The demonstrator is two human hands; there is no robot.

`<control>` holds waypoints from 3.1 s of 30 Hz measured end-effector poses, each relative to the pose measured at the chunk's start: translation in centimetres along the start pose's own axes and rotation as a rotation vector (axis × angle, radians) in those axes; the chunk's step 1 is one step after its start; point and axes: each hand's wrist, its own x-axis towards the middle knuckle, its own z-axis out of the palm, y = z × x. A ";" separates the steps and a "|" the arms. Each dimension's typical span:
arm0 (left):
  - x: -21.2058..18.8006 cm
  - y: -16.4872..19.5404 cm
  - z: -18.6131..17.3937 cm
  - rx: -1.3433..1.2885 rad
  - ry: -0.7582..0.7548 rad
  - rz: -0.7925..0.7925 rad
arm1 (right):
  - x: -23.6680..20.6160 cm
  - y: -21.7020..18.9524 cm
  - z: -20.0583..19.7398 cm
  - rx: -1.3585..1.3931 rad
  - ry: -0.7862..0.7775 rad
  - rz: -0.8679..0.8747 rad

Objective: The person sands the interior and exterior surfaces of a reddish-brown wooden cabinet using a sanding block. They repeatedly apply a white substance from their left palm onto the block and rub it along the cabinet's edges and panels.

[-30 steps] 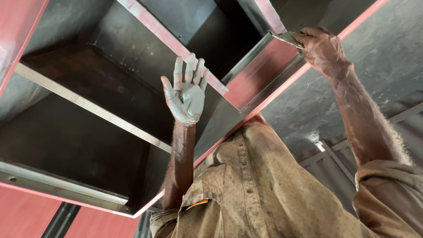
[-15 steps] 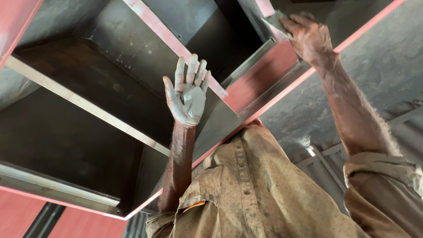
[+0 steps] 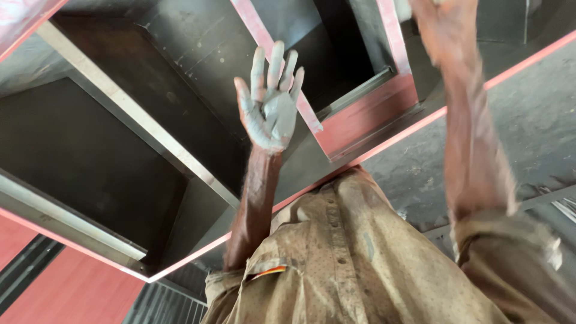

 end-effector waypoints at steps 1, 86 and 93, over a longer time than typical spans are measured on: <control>0.4 -0.2 0.8 -0.015 -0.022 0.014 | -2.2 -1.1 0.0 0.481 0.051 0.099; -2.1 9.5 1.6 0.340 -0.073 -0.070 | -13.4 -8.6 2.5 1.262 0.131 0.083; -5.7 9.8 0.3 0.387 0.103 -0.186 | -3.6 -5.9 6.3 0.043 0.561 -0.075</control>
